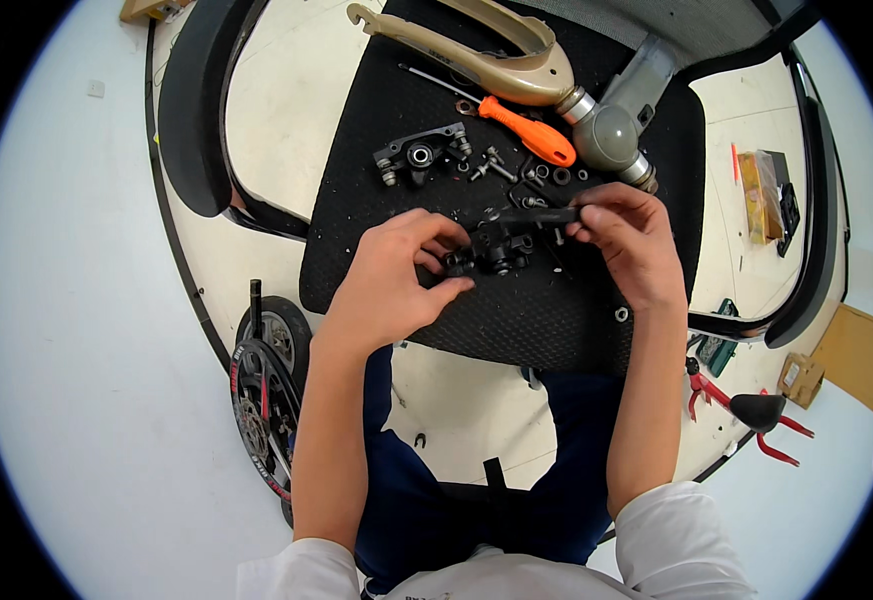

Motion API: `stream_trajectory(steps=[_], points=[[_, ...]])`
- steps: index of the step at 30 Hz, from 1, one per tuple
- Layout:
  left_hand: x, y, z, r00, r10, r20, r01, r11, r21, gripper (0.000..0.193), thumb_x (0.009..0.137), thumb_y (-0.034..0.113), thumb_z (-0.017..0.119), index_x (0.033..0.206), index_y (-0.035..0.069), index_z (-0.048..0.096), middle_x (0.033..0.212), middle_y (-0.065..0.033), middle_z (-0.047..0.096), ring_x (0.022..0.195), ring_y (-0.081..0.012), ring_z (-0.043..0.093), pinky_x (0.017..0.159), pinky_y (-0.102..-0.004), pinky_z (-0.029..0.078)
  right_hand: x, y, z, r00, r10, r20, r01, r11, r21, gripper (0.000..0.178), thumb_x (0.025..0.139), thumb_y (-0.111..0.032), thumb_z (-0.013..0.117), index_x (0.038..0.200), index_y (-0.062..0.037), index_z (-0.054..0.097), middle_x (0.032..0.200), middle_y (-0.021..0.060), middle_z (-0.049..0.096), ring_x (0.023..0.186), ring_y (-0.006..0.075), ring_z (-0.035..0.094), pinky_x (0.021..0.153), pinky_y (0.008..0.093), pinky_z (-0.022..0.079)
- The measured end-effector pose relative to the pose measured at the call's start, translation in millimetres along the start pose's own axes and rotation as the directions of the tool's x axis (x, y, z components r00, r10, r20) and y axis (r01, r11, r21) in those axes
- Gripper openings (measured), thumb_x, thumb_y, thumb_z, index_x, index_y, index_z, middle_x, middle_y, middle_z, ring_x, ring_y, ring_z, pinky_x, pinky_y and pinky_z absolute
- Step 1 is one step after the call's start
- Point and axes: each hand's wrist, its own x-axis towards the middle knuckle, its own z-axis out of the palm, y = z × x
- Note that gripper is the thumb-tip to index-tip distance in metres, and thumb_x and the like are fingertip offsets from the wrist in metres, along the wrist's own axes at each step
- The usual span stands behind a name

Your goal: The person assembles small mechanical components on a black mat, inserting pins and washers into a bracket-like part. They repeatedly pick up, align, and insert small parts by hand, occasionally rotating the assembly to access different sides.

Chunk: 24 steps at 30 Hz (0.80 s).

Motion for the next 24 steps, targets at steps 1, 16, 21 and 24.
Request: stream_trajectory(steps=[1, 16, 21, 24], points=[[1, 0, 1, 0.998, -0.051, -0.039, 0.05, 0.998, -0.041, 0.028, 0.082, 0.0, 0.077, 0.107, -0.006, 0.066, 0.092, -0.0119, 0.071, 0.081, -0.0137, 0.07, 0.073, -0.0245, 0.057, 0, -1, -1, 1.0, -0.023, -0.014, 0.024, 0.998, 0.065, 0.018, 0.085, 0.001, 0.071, 0.101, 0.0085, 0.069, 0.089, 0.014, 0.072, 0.08, 0.0204, 0.072, 0.076, 0.0286, 0.06], [12, -9, 3, 0.927, -0.342, -0.155, 0.199, 0.797, -0.57, 0.033, 0.096, 0.004, 0.062, 0.125, -0.012, 0.06, 0.098, -0.0182, 0.072, 0.085, -0.0197, 0.073, 0.074, -0.0285, 0.062, 6, 9, 32, 0.998, 0.069, 0.007, -0.067, 0.984, -0.162, 0.016, 0.086, 0.002, 0.072, 0.1, 0.0073, 0.068, 0.089, 0.0127, 0.072, 0.081, 0.018, 0.072, 0.078, 0.0281, 0.059], [13, -10, 2, 0.924, -0.353, -0.149, 0.19, 0.758, -0.624, 0.034, 0.097, 0.006, 0.063, 0.125, -0.013, 0.059, 0.1, -0.0187, 0.072, 0.085, -0.02, 0.072, 0.075, -0.0293, 0.062, 13, 19, 45, 1.0, -0.001, -0.032, -0.004, 0.987, -0.161, 0.015, 0.088, 0.003, 0.072, 0.101, 0.0091, 0.068, 0.092, 0.0138, 0.073, 0.083, 0.018, 0.073, 0.078, 0.0274, 0.06], [13, -9, 1, 0.914, -0.378, -0.148, 0.21, 0.751, -0.626, 0.036, 0.095, 0.007, 0.065, 0.126, -0.013, 0.059, 0.099, -0.0179, 0.072, 0.085, -0.0192, 0.073, 0.075, -0.0285, 0.061, 19, 26, 48, 0.994, -0.07, -0.082, 0.051, 0.975, -0.218, 0.015, 0.088, 0.003, 0.072, 0.101, 0.009, 0.069, 0.092, 0.0126, 0.073, 0.082, 0.0159, 0.072, 0.078, 0.0259, 0.06]])
